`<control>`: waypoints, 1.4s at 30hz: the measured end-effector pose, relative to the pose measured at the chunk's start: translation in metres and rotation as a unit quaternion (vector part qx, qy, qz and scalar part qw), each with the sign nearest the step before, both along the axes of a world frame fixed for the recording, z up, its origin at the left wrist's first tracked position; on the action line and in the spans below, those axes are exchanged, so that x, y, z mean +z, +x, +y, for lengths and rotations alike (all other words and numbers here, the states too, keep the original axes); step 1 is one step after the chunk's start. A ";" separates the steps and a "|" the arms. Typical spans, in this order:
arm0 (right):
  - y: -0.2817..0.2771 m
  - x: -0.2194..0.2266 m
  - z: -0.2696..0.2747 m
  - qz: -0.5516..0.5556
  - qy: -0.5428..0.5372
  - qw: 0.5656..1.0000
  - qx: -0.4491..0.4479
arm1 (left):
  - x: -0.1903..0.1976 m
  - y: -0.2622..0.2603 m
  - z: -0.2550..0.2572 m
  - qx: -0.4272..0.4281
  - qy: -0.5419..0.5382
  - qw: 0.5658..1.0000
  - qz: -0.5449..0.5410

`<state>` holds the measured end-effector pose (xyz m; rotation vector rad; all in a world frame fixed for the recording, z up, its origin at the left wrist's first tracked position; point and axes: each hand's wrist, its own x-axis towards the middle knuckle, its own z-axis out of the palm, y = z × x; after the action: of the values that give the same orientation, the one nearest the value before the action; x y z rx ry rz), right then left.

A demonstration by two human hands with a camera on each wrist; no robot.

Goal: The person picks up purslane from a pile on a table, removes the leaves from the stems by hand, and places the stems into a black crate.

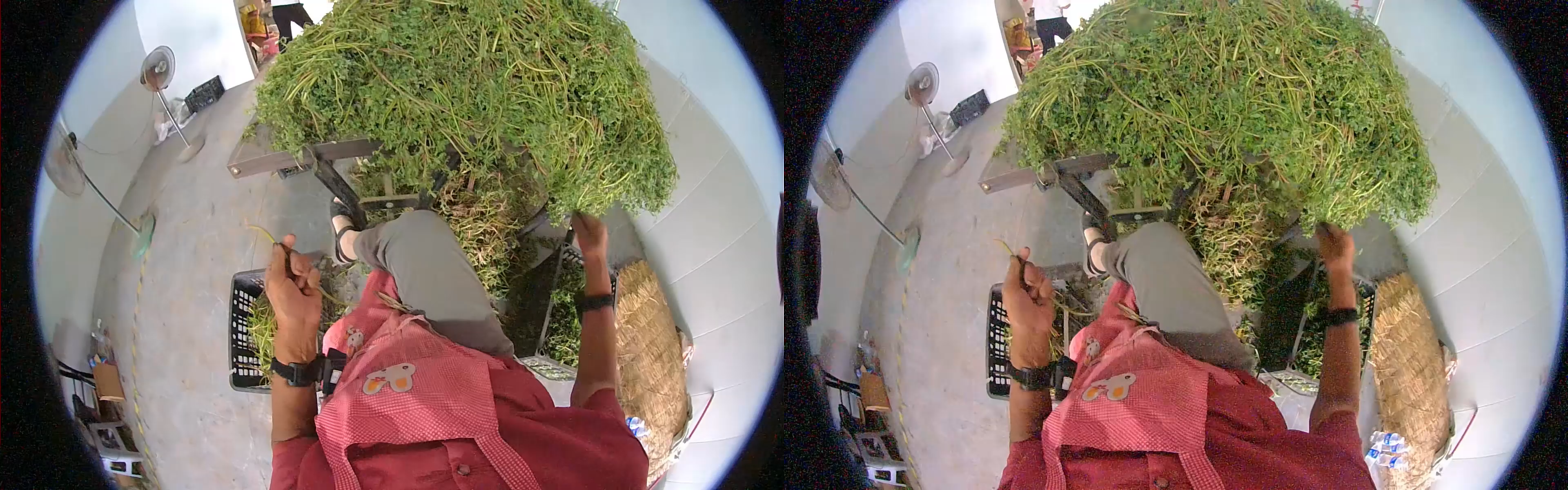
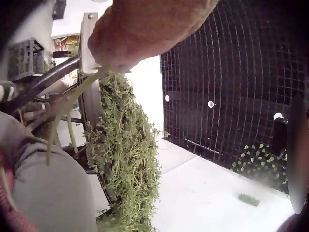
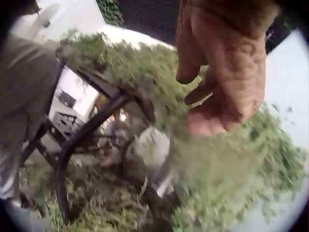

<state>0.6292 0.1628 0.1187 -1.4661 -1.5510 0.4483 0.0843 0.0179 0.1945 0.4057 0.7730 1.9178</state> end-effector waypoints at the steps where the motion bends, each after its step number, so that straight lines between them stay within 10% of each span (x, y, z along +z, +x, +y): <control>1: -0.056 0.046 0.001 -0.184 0.075 0.979 -0.034 | 0.001 0.004 0.000 -0.012 0.000 1.000 -0.004; 7: -0.239 0.159 0.054 -0.098 0.135 0.976 0.139 | -0.002 0.004 -0.004 -0.018 -0.009 1.000 -0.014; 16: -0.317 0.164 0.127 -0.289 0.106 0.949 0.062 | -0.018 -0.006 -0.011 -0.004 -0.041 0.998 -0.038; 25: -0.289 0.175 0.113 -0.286 0.040 0.953 0.091 | -0.030 -0.009 -0.013 -0.017 -0.052 0.998 -0.045; 31: -0.231 0.194 0.106 0.226 -0.005 0.952 0.207 | -0.019 0.004 -0.013 -0.009 -0.066 0.998 -0.013; 39: -0.193 0.223 0.068 0.359 -0.040 0.879 0.311 | -0.018 0.013 -0.012 -0.106 0.009 0.993 0.048; 42: -0.212 0.225 0.020 0.243 -0.070 0.910 0.328 | -0.001 0.032 -0.005 -0.085 -0.022 0.989 0.119</control>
<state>0.4168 0.1826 0.3439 -0.7945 -1.5781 1.2397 0.1166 0.0128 0.1930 0.6619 0.9032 1.7088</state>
